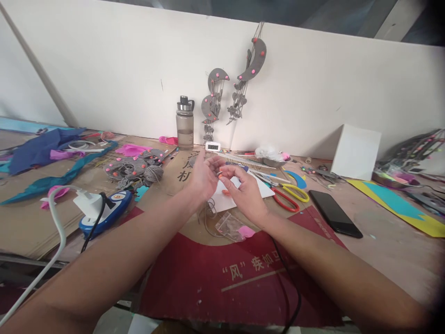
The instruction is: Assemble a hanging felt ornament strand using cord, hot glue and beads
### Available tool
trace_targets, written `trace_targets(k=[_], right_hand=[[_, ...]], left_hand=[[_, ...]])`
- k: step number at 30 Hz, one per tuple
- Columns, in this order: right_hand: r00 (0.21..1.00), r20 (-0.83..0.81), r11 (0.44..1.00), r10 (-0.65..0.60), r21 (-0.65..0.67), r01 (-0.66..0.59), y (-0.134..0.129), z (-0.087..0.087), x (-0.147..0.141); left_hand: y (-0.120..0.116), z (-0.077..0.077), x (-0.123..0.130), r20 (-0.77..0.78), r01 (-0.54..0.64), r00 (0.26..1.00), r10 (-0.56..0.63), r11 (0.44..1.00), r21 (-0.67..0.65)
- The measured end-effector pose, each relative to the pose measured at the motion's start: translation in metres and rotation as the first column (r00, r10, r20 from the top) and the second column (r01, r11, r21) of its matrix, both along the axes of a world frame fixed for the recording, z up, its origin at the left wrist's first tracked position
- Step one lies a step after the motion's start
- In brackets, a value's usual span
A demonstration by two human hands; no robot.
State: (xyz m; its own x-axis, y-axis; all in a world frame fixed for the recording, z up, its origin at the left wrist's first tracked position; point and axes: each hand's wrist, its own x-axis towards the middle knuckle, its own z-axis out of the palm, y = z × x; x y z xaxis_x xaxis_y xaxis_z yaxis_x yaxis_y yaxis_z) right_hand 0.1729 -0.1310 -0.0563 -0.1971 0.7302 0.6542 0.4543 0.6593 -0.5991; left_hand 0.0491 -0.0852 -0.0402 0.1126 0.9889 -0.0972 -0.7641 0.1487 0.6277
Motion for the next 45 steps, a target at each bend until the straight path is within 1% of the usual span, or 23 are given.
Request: trace_targets(k=[2, 4, 8, 10, 12, 19, 23, 25, 28, 31, 35, 37, 41, 43, 45], right_hand=[[0.999, 0.042, 0.998, -0.016, 0.063, 0.013, -0.001, 0.000, -0.002], [0.991, 0.114, 0.989, -0.067, 0.142, 0.050, -0.002, -0.001, -0.002], [0.942, 0.236, 0.937, -0.238, 0.310, 0.160, -0.001, -0.009, 0.000], [0.923, 0.277, 0.921, -0.269, 0.354, 0.162, -0.001, -0.012, 0.002], [0.916, 0.306, 0.918, -0.259, 0.373, 0.135, -0.002, -0.013, 0.003], [0.912, 0.366, 0.931, -0.184, 0.363, 0.042, -0.010, -0.010, -0.001], [0.905, 0.376, 0.943, -0.200, 0.326, 0.072, -0.009, -0.009, 0.000], [0.905, 0.372, 0.945, -0.207, 0.316, 0.086, -0.010, -0.009, 0.001], [0.906, 0.383, 0.946, -0.179, 0.319, 0.053, -0.013, -0.009, 0.001], [0.897, 0.411, 0.948, -0.162, 0.317, 0.026, -0.014, -0.008, -0.002], [0.888, 0.410, 0.946, -0.208, 0.315, 0.076, -0.011, -0.009, -0.002], [0.888, 0.402, 0.944, -0.222, 0.318, 0.092, -0.010, -0.010, 0.000], [0.884, 0.430, 0.945, -0.186, 0.324, 0.041, -0.012, -0.011, 0.000], [0.874, 0.452, 0.945, -0.178, 0.326, 0.024, -0.012, -0.011, -0.002], [0.868, 0.454, 0.944, -0.203, 0.327, 0.050, -0.011, -0.010, -0.003]], left_hand=[[-0.009, 0.000, 0.007, 0.051, 0.139, 0.989, -0.139, 0.990, 0.005], [-0.016, 0.001, 0.010, 0.106, 0.168, 0.980, -0.170, 0.985, 0.036], [-0.017, 0.008, 0.005, 0.148, 0.141, 0.977, -0.152, 0.987, 0.080], [-0.014, 0.011, 0.000, 0.158, 0.112, 0.979, -0.126, 0.989, 0.096], [-0.011, 0.013, -0.004, 0.163, 0.086, 0.981, -0.103, 0.991, 0.107], [-0.005, 0.012, -0.007, 0.137, 0.052, 0.988, -0.069, 0.990, 0.128], [-0.006, 0.011, -0.006, 0.111, 0.084, 0.989, -0.097, 0.989, 0.118], [-0.006, 0.013, -0.007, 0.116, 0.080, 0.989, -0.096, 0.988, 0.135], [-0.005, 0.014, -0.010, 0.130, 0.054, 0.989, -0.075, 0.986, 0.155], [-0.005, 0.014, -0.009, 0.131, 0.049, 0.989, -0.067, 0.989, 0.140], [-0.006, 0.013, -0.008, 0.106, 0.095, 0.988, -0.109, 0.987, 0.126], [-0.005, 0.014, -0.009, 0.114, 0.088, 0.988, -0.104, 0.986, 0.140], [-0.003, 0.013, -0.010, 0.139, 0.049, 0.988, -0.071, 0.987, 0.156], [-0.004, 0.012, -0.009, 0.119, 0.068, 0.989, -0.086, 0.987, 0.148], [-0.006, 0.013, -0.007, 0.094, 0.097, 0.990, -0.109, 0.987, 0.130]])
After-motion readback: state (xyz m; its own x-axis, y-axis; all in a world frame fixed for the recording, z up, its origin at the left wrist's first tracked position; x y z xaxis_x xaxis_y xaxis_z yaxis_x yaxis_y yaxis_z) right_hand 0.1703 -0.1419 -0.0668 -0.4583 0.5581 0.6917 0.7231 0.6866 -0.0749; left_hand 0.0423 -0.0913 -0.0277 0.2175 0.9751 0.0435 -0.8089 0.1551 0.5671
